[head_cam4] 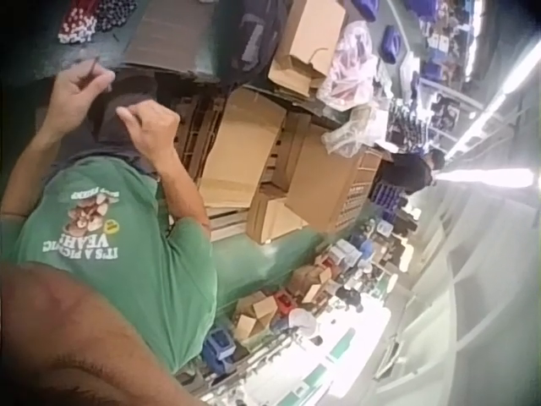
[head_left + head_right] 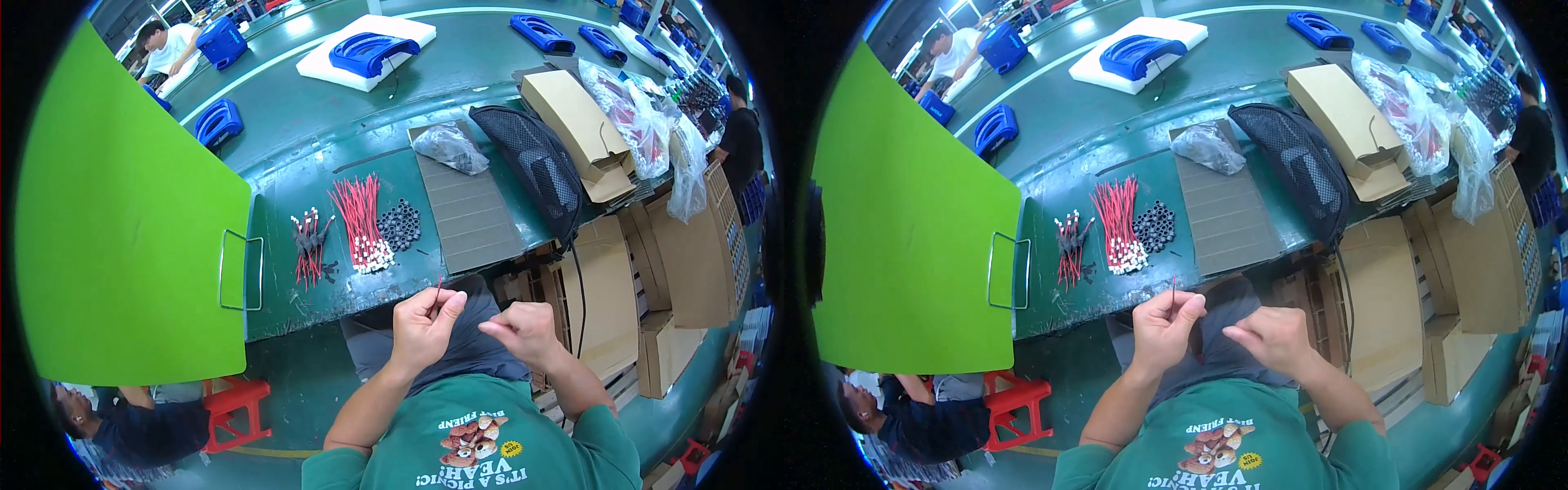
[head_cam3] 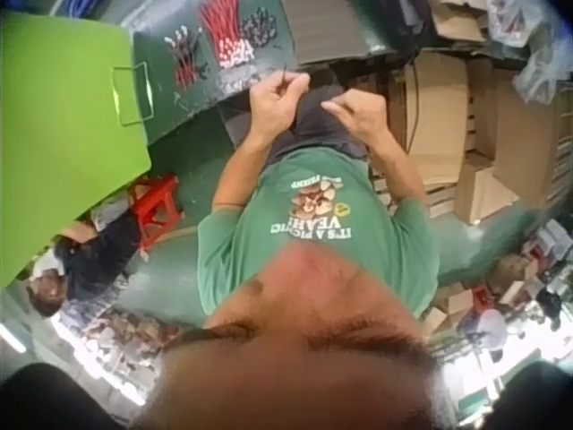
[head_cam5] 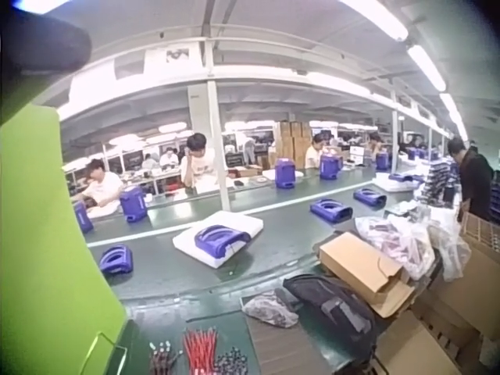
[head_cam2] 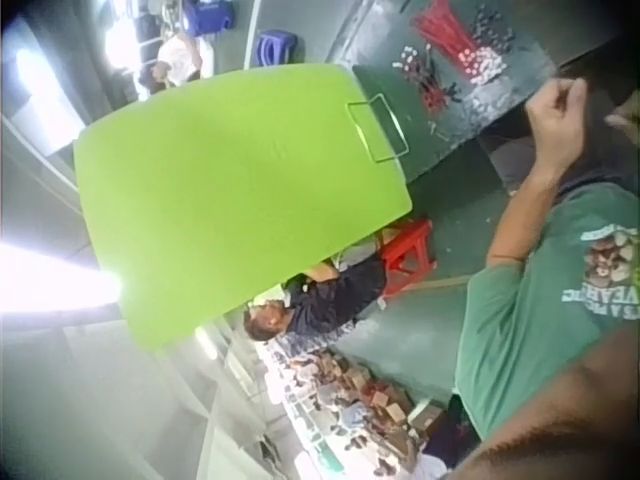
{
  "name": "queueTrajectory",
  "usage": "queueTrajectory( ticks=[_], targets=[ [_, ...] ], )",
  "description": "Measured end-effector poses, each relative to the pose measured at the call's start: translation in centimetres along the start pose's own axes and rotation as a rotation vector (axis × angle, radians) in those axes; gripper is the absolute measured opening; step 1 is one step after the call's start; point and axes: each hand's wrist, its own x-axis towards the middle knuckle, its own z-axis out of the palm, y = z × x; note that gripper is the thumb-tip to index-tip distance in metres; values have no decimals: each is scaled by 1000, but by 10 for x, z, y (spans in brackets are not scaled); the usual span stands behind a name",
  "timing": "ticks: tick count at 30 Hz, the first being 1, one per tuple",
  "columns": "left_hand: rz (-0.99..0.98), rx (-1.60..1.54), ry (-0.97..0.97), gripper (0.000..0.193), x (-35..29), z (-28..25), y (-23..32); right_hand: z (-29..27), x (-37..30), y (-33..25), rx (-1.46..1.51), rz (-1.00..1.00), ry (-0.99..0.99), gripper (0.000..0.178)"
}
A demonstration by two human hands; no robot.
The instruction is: The person assembles small electronic components by manually attaching plastic connectors to wires by hand at a factory workbench.
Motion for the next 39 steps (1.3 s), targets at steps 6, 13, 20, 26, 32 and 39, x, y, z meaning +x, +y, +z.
queueTrajectory(
  ticks=[6,13,20,26,32,39],
  targets=[
    [-311,-573,-126,37,-4,-10,6,3,18,-18,1064,592,418,26],
    [-486,-1069,-157,43,-1,-20,7,14,13,-11,566,391,229,22],
    [-386,-1220,0,39,-5,-19,3,51,12,-21,994,562,-38,13],
    [-314,-1114,48,42,-9,-20,1,45,35,-47,449,110,228,8],
    [-316,-1159,-9,72,-9,-18,5,48,56,-77,412,26,89,28],
    [-287,-988,-126,115,-12,-16,11,42,71,-90,646,46,-6,29]
  ],
)
